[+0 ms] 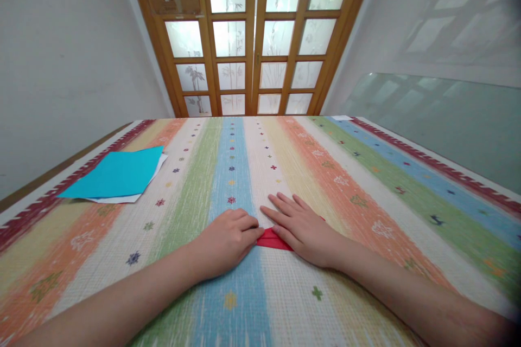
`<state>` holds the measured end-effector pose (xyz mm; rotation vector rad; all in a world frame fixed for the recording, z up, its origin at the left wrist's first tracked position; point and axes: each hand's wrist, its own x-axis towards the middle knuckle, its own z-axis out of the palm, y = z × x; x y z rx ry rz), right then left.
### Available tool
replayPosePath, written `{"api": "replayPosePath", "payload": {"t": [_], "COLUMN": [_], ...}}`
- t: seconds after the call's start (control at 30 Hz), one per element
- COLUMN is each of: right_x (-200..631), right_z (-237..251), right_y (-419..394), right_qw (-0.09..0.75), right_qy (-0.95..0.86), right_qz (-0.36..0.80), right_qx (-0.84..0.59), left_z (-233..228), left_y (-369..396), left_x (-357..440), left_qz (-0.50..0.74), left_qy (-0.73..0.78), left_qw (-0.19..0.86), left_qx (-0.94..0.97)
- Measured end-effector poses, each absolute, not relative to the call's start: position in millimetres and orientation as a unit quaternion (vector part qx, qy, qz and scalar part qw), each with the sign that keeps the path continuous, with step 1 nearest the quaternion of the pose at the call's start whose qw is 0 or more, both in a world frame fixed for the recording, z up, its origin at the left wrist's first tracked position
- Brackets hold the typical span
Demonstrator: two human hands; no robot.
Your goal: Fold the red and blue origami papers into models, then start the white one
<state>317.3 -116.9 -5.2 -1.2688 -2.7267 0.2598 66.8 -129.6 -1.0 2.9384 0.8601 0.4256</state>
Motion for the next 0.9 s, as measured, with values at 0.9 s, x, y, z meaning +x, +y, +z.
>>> {"api": "replayPosePath", "payload": {"t": [0.9], "right_x": [318], "right_z": [-1], "right_y": [-114], "right_qw": [0.266], "right_qy": [-0.927], "right_qz": [0.032], "right_qx": [-0.263], "left_z": [11], "left_y": [-147], "left_x": [69], "left_qz": [0.028], "left_qy": [0.310], "left_qw": [0.070], "left_qx": [0.948]}}
